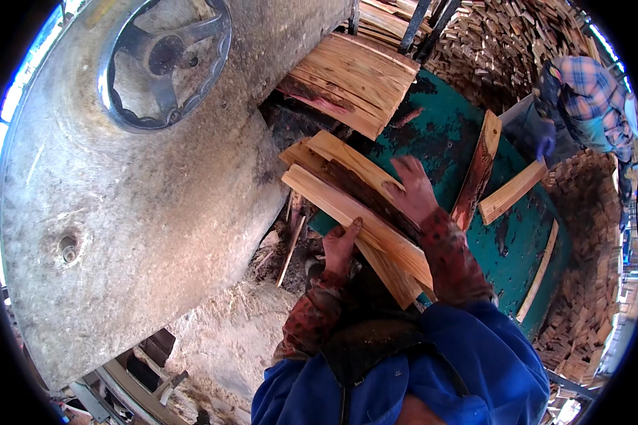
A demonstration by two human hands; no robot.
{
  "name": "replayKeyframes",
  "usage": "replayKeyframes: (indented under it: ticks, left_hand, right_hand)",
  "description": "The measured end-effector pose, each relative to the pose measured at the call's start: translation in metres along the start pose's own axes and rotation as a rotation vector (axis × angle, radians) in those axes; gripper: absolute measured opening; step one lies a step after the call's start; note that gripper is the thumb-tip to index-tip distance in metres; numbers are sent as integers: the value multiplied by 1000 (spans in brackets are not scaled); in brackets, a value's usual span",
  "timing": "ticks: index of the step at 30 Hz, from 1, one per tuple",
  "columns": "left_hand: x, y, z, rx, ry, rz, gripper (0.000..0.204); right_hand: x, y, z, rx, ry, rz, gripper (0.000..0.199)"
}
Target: The person picks up cut wooden planks from a green metal table and stacks them onto a nearby pile. The person repeatedly gathers planks and adds them to the stack, working alongside another person who is also handling wood.
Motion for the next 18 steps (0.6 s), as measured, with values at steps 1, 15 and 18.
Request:
replayKeyframes:
  ticks: [1,15,18]
  left_hand:
    - [2,3,1,2,-2,2,27]
    - [2,5,9,9,-36,50,26]
    - [5,9,11,2,-42,38,26]
  right_hand:
    - [7,5,-15,-43,44,58,53]
    - [15,7,-49,-40,-46,215,67]
    - [10,11,-52,-58,-19,248,58]
Point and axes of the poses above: each hand's wrist, its own z-axis away from the middle knuckle, its own x-axis out of the palm, y = z × x, the point moved 2 cm from there along -z, towards the middle knuckle, and after that the axes turned 4 degrees about -x, right-handed, at the moved point
